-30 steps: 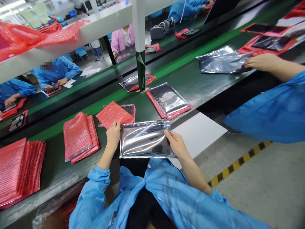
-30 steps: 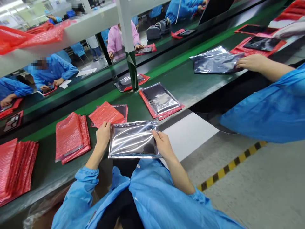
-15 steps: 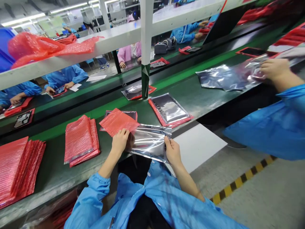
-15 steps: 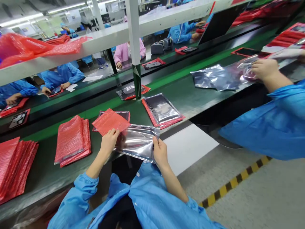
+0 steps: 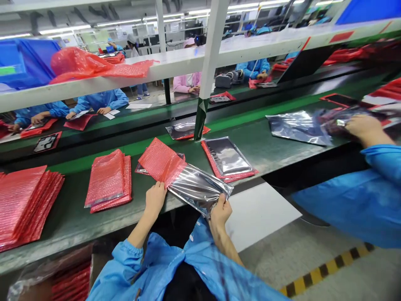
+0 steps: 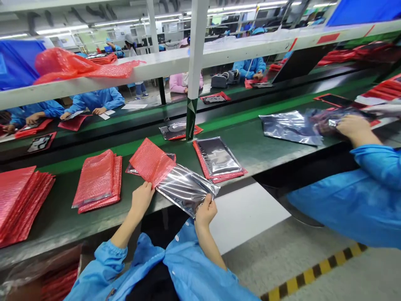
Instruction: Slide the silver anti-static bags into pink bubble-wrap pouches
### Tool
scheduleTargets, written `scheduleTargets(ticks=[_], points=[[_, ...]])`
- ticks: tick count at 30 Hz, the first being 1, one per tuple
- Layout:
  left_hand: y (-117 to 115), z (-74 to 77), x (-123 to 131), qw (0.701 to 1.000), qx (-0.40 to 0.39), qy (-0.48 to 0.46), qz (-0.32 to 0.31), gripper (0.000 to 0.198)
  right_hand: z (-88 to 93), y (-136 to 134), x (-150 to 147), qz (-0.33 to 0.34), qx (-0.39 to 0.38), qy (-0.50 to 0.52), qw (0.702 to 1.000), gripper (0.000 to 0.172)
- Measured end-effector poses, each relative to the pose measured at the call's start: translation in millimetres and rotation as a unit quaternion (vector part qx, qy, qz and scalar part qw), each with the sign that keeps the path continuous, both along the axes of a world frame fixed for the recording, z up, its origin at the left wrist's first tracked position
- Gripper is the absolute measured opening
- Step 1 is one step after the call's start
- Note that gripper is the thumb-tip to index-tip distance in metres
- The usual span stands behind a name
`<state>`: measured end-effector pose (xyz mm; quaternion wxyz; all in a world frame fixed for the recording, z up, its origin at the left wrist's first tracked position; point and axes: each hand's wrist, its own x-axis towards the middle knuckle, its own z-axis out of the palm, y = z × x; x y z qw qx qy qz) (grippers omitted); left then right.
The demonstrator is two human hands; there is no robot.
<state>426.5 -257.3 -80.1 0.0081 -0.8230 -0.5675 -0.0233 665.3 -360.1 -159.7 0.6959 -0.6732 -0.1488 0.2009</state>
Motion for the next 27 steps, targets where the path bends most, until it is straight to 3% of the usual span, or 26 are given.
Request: scheduleTargets(ticks=[3,5,7,9,10,12,15,16,18,20,22,24,27], points=[[-17.8,-0.1,11.4,0.998,0.012,-0.029,-0.048,0.024,-2.1,1.6,-5.4,-0.038,-0.005,0.016,0.999,0.059],[-22.7,6.3,15.2,0.995,0.015,-0.075,-0.063,0.026,-1.0,-0.4,-10.5,-0.012,0.008,0.018,1.000,0.058],[-20.4,13.6,13.2,0.984,0.015,-0.165,-0.061,0.026,2.7,-4.4,-15.8,0.013,0.020,0.022,0.999,0.055],[-13.9,16.9,7.7,0.946,0.018,-0.323,-0.026,0.028,9.2,-10.1,-21.3,0.025,0.027,0.050,0.998,0.052],[-10.6,16.2,5.3,0.908,0.020,-0.419,0.016,0.031,13.3,-13.5,-24.3,0.031,0.032,0.077,0.996,0.051],[-6.7,10.6,4.1,0.790,-0.014,-0.600,0.124,0.040,21.9,-22.1,-31.1,0.054,0.047,0.143,0.987,0.049],[-9.4,-0.5,11.4,0.607,-0.173,-0.752,0.192,0.058,30.7,-42.2,-41.0,0.122,0.064,0.206,0.969,0.044],[-11.6,-2.7,13.8,0.562,-0.216,-0.774,0.194,0.061,32.1,-51.2,-42.3,0.157,0.059,0.222,0.960,0.043],[-14.7,-3.3,14.0,0.506,-0.252,-0.796,0.214,0.058,34.4,-71.2,-37.8,0.249,0.037,0.257,0.933,0.042],[-14.6,0.0,5.9,0.486,-0.266,-0.794,0.249,0.049,40.3,-88.5,-22.7,0.354,0.017,0.297,0.887,0.045],[-12.3,3.3,-7.4,0.488,-0.298,-0.778,0.261,0.042,52.6,-95.1,-1.6,0.430,0.019,0.308,0.848,0.052],[-11.5,3.5,-18.3,0.501,-0.342,-0.755,0.249,0.042,68.2,-84.7,15.4,0.470,0.022,0.272,0.840,0.065],[-18.0,-2.5,-19.5,0.536,-0.414,-0.708,0.199,0.053,81.1,-41.1,17.6,0.487,-0.013,0.163,0.858,0.096]])
